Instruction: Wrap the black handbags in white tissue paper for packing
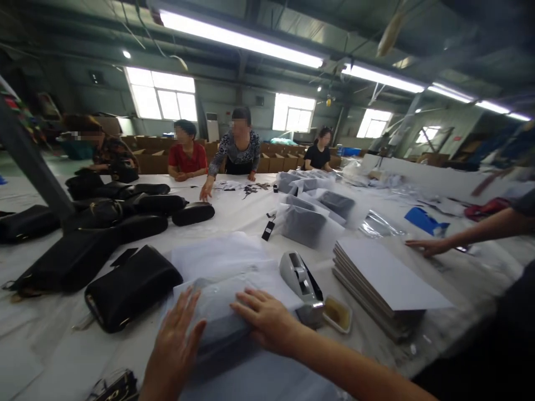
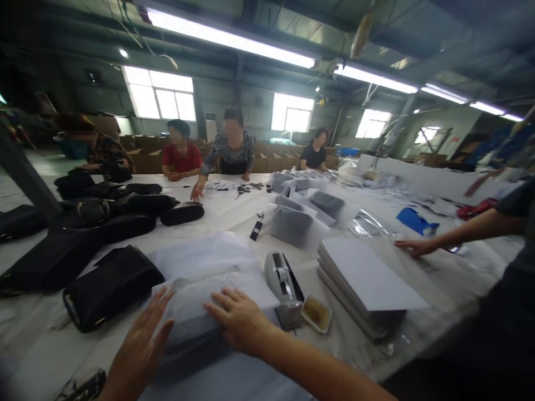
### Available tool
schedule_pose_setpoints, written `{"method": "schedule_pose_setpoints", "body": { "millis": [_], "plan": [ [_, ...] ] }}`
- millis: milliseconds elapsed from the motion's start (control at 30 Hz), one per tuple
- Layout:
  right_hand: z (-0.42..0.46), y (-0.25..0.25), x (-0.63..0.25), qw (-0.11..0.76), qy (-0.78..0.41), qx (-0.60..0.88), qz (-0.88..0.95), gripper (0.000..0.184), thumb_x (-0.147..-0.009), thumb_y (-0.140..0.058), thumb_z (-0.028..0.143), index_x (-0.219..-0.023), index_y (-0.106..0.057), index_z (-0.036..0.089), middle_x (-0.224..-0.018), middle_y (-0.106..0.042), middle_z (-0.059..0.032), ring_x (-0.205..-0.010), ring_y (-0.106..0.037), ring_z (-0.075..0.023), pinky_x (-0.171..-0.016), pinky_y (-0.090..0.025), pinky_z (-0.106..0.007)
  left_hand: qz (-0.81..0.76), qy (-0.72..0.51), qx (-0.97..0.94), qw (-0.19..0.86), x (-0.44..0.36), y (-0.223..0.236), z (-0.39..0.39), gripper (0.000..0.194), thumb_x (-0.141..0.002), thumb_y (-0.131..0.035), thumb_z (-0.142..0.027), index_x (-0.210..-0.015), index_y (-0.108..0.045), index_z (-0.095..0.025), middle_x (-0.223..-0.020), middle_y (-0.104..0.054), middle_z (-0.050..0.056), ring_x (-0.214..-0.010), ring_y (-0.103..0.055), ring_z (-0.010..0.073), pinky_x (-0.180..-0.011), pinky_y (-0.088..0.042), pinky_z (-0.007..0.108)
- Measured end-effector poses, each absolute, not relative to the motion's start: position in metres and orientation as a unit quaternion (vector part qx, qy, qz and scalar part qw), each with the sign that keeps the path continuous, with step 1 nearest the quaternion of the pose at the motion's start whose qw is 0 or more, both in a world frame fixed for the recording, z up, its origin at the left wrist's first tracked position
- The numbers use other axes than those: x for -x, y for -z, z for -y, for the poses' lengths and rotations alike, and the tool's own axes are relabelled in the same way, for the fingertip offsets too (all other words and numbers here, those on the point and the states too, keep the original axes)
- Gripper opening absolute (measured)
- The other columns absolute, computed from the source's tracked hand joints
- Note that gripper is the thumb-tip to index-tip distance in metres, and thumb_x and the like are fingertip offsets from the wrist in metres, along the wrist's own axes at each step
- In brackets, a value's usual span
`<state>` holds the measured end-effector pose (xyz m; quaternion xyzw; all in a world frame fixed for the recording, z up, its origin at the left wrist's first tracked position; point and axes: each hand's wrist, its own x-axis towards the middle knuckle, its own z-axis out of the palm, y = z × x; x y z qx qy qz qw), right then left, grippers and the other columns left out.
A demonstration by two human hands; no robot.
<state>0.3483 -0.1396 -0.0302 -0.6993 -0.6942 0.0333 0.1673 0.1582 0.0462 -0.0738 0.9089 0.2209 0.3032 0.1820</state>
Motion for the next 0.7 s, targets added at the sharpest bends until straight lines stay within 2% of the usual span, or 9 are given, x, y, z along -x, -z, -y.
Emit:
{"method": "schedule_pose_setpoints", "body": {
  "millis": [100, 167, 233, 300, 367, 433, 533, 600, 700],
  "plan": [
    [0.117, -0.001, -0.373, 0.219, 0.023, 0.705, 0.674, 0.052, -0.088, -0.065, 0.035, -0.138, -0.052, 0.027, -0.148, -0.047, -0.0063, -0.139, -0.036, -0.0271, -0.118, -0.025, -0.047, -0.301, -0.328, -0.867, 0.224, -0.150, 0.071, -0.050, 0.061, -0.098, -0.035, -0.050, -0.155, -0.019, -0.033, -0.161, -0.026, 0.000, -0.148, -0.024, 0.0252, -0.118, -0.027, 0.050],
    [0.103, -0.014, -0.393, 0.257, 0.035, 0.723, 0.640, 0.047, -0.088, -0.067, 0.041, -0.132, -0.057, 0.028, -0.145, -0.051, -0.0048, -0.140, -0.035, -0.0260, -0.120, -0.018, -0.048, -0.352, -0.324, -0.839, 0.259, -0.152, 0.065, -0.053, 0.068, -0.096, -0.036, -0.054, -0.156, -0.014, -0.030, -0.162, -0.022, 0.001, -0.148, -0.023, 0.0277, -0.118, -0.026, 0.052],
    [0.091, -0.018, -0.413, 0.283, 0.014, 0.746, 0.603, 0.062, -0.080, -0.075, 0.046, -0.135, -0.055, 0.026, -0.144, -0.052, -0.0073, -0.140, -0.035, -0.0276, -0.119, -0.020, -0.048, -0.382, -0.314, -0.815, 0.300, -0.160, 0.057, -0.056, 0.073, -0.095, -0.036, -0.058, -0.156, -0.012, -0.027, -0.162, -0.023, 0.005, -0.146, -0.025, 0.0297, -0.117, -0.027, 0.052],
    [0.084, -0.015, -0.429, 0.297, -0.008, 0.761, 0.577, 0.083, -0.071, -0.082, 0.046, -0.142, -0.047, 0.022, -0.145, -0.050, -0.0124, -0.137, -0.039, -0.0298, -0.116, -0.029, -0.046, -0.402, -0.305, -0.798, 0.330, -0.172, 0.051, -0.059, 0.072, -0.096, -0.035, -0.060, -0.156, -0.013, -0.028, -0.160, -0.029, 0.007, -0.143, -0.031, 0.0309, -0.114, -0.031, 0.053],
    [0.081, -0.009, -0.439, 0.305, -0.015, 0.768, 0.563, 0.093, -0.068, -0.084, 0.042, -0.146, -0.040, 0.019, -0.144, -0.050, -0.0155, -0.132, -0.046, -0.0306, -0.109, -0.038, -0.044, -0.406, -0.294, -0.796, 0.339, -0.184, 0.046, -0.063, 0.070, -0.096, -0.035, -0.061, -0.156, -0.016, -0.030, -0.156, -0.036, 0.009, -0.139, -0.038, 0.0321, -0.111, -0.036, 0.054],
    [0.080, -0.004, -0.445, 0.312, -0.022, 0.774, 0.550, 0.085, -0.070, -0.083, 0.038, -0.144, -0.044, 0.021, -0.135, -0.058, -0.0127, -0.122, -0.056, -0.0291, -0.101, -0.046, -0.041, -0.399, -0.274, -0.807, 0.338, -0.196, 0.042, -0.066, 0.072, -0.095, -0.037, -0.061, -0.156, -0.017, -0.028, -0.153, -0.041, 0.011, -0.136, -0.043, 0.0328, -0.108, -0.041, 0.053],
    [0.077, -0.001, -0.451, 0.317, -0.026, 0.782, 0.536, 0.058, -0.072, -0.081, 0.039, -0.125, -0.062, 0.026, -0.107, -0.073, -0.0035, -0.099, -0.068, -0.0247, -0.085, -0.052, -0.032, -0.411, -0.232, -0.817, 0.333, -0.211, 0.034, -0.068, 0.077, -0.095, -0.037, -0.062, -0.156, -0.014, -0.023, -0.150, -0.045, 0.015, -0.129, -0.051, 0.0345, -0.103, -0.046, 0.051],
    [0.077, -0.005, -0.457, 0.321, -0.016, 0.788, 0.525, 0.046, -0.073, -0.080, 0.040, -0.115, -0.067, 0.027, -0.095, -0.075, 0.0001, -0.090, -0.069, -0.0224, -0.078, -0.051, -0.028, -0.422, -0.222, -0.817, 0.324, -0.223, 0.025, -0.067, 0.077, -0.095, -0.036, -0.062, -0.157, -0.012, -0.021, -0.149, -0.045, 0.017, -0.127, -0.053, 0.0358, -0.102, -0.046, 0.052],
    [0.085, -0.018, -0.475, 0.329, 0.017, 0.802, 0.499, 0.041, -0.076, -0.077, 0.040, -0.114, -0.066, 0.029, -0.094, -0.074, 0.0016, -0.090, -0.069, -0.0206, -0.077, -0.049, -0.026, -0.407, -0.239, -0.822, 0.319, -0.250, 0.007, -0.064, 0.076, -0.096, -0.037, -0.060, -0.157, -0.011, -0.022, -0.148, -0.047, 0.016, -0.128, -0.052, 0.0355, -0.102, -0.046, 0.052]
  ]
}}
